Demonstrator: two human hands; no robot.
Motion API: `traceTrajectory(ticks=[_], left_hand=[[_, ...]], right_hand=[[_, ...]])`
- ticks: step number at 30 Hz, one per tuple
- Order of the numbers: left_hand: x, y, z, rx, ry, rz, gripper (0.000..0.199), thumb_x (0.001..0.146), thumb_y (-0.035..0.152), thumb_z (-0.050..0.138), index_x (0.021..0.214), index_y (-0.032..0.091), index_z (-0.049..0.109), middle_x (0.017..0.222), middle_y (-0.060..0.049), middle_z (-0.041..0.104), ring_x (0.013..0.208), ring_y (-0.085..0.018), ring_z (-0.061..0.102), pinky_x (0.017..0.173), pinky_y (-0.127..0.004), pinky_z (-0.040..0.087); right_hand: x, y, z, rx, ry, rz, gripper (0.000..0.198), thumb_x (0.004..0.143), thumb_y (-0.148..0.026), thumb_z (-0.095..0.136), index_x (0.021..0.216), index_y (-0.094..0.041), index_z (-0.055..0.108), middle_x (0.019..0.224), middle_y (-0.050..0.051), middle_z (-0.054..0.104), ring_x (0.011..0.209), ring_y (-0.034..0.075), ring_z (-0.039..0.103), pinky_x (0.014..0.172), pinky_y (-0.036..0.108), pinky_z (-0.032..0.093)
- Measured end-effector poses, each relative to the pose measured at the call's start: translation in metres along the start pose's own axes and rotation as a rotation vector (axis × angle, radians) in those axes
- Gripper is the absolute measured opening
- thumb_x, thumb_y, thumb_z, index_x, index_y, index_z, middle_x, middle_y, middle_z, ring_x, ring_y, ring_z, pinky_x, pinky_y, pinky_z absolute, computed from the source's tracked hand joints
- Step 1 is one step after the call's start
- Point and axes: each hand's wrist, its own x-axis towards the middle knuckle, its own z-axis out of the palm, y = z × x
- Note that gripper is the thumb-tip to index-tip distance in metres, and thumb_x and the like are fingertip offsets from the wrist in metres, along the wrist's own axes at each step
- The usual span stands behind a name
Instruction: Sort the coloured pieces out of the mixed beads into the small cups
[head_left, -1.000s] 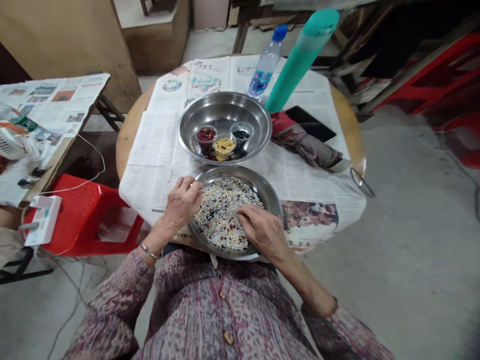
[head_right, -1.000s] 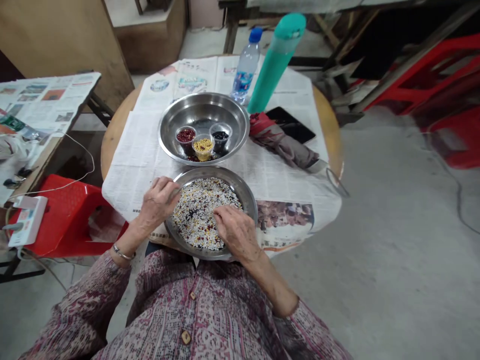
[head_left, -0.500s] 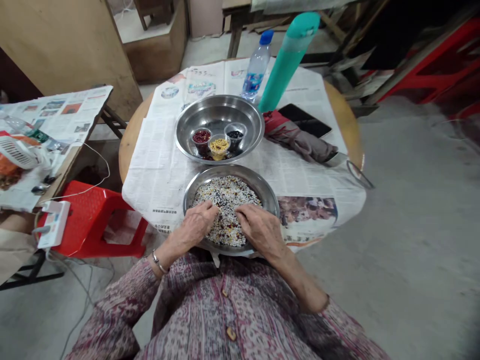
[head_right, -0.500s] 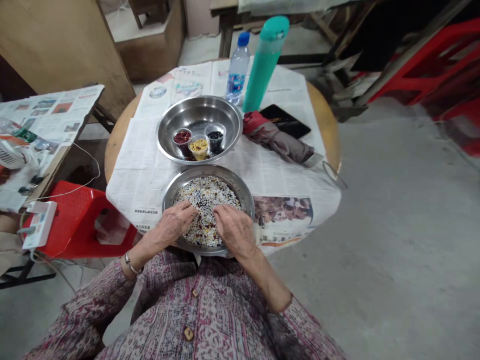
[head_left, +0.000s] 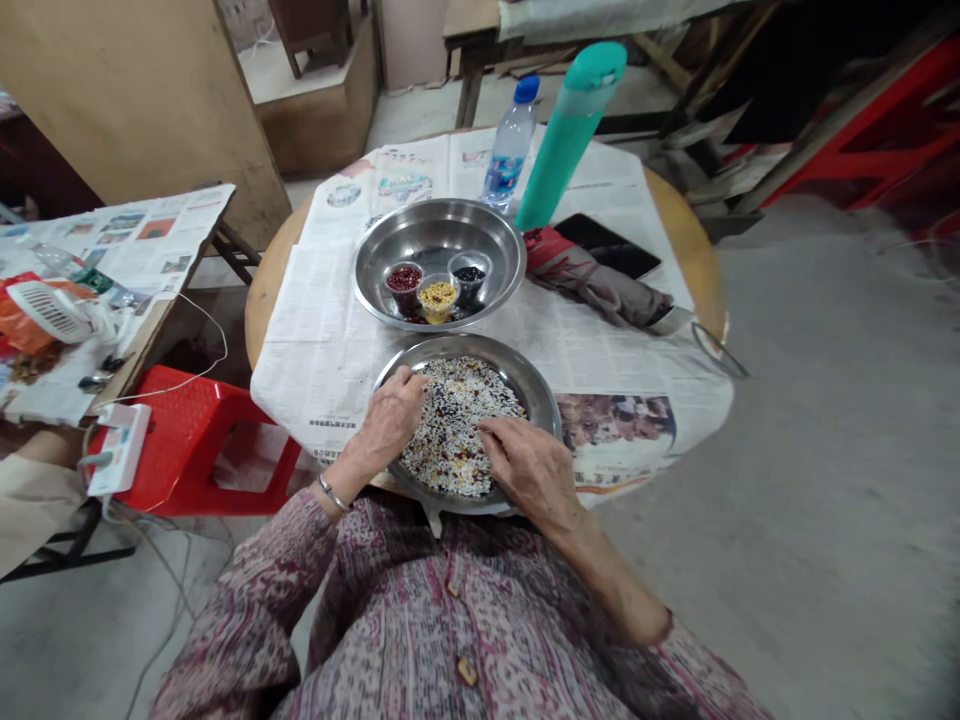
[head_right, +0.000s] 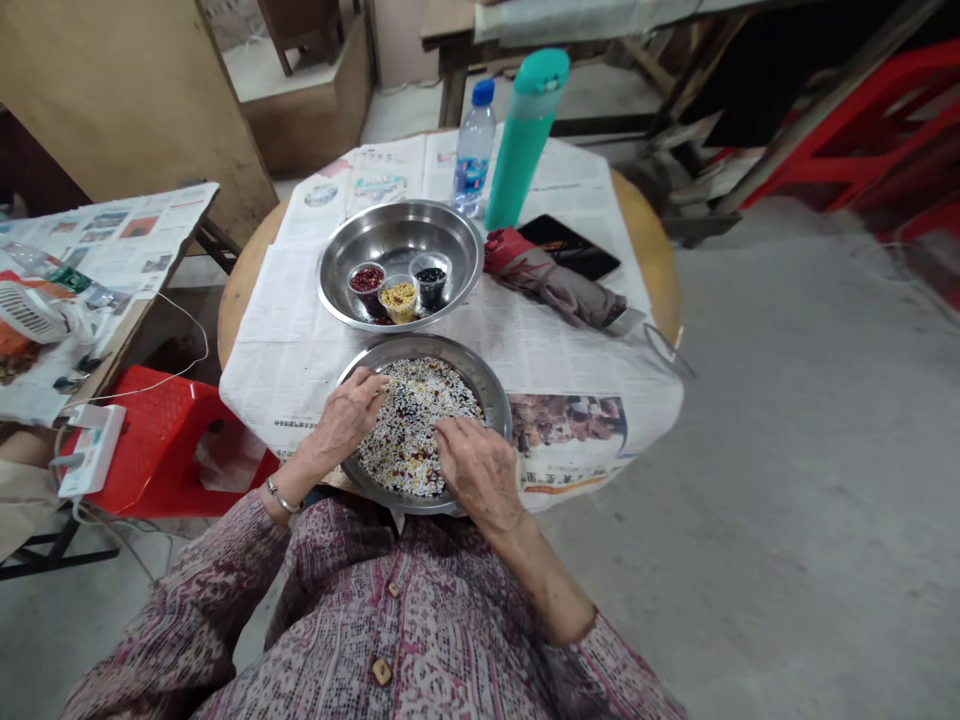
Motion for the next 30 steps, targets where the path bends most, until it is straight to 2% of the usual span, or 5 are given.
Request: traceTrajectory(ticks=[5, 10, 20, 25, 30], left_hand=[[0.011, -0.003, 0.009, 0.027, -0.059, -0.018, 0.014, 0.097, 0.013, 0.052, 0.101, 0.017, 0.065, 0.098, -0.007, 0.063, 0.092, -0.019, 0.063, 0.086, -0.031, 0.053], [0.008, 0.002, 0.005, 0.039, -0.072, -0.037, 0.017, 0.100, 0.016, 0.049, 0.091, 0.018, 0.063, 0.092, -0.005, 0.063, 0.086, -0.016, 0.062, 0.082, -0.028, 0.051], [-0.021, 0.006, -0.002, -0.066, 0.034, 0.013, 0.012, 0.099, 0.013, 0.049, 0.090, 0.019, 0.055, 0.088, -0.002, 0.062, 0.084, -0.016, 0.061, 0.082, -0.028, 0.052], [-0.038, 0.012, -0.001, -0.100, 0.068, 0.049, 0.010, 0.099, 0.012, 0.048, 0.093, 0.019, 0.053, 0.088, -0.002, 0.061, 0.082, -0.015, 0.062, 0.078, -0.027, 0.051], [-0.040, 0.008, 0.007, -0.156, 0.129, 0.043, 0.015, 0.091, 0.004, 0.051, 0.091, 0.019, 0.053, 0.085, -0.001, 0.061, 0.076, -0.014, 0.060, 0.074, -0.026, 0.051]], right_hand=[[0.000, 0.001, 0.005, 0.048, 0.045, 0.007, 0.016, 0.095, -0.019, 0.054, 0.096, -0.020, 0.069, 0.095, 0.006, 0.077, 0.084, 0.021, 0.071, 0.077, 0.031, 0.050], [0.000, 0.001, 0.007, 0.071, 0.058, 0.013, 0.016, 0.095, -0.020, 0.053, 0.098, -0.020, 0.070, 0.096, 0.005, 0.077, 0.084, 0.020, 0.071, 0.078, 0.031, 0.051], [0.004, -0.002, 0.009, 0.110, -0.004, 0.004, 0.017, 0.096, -0.019, 0.053, 0.100, -0.020, 0.070, 0.100, 0.006, 0.077, 0.091, 0.022, 0.072, 0.083, 0.033, 0.052], [0.002, -0.001, 0.012, 0.135, 0.036, 0.017, 0.018, 0.097, -0.022, 0.054, 0.102, -0.020, 0.070, 0.099, 0.005, 0.078, 0.087, 0.021, 0.073, 0.081, 0.032, 0.053], [0.003, 0.000, 0.014, 0.163, 0.121, 0.035, 0.020, 0.098, -0.024, 0.051, 0.105, -0.019, 0.069, 0.099, 0.006, 0.078, 0.087, 0.020, 0.073, 0.080, 0.031, 0.055]])
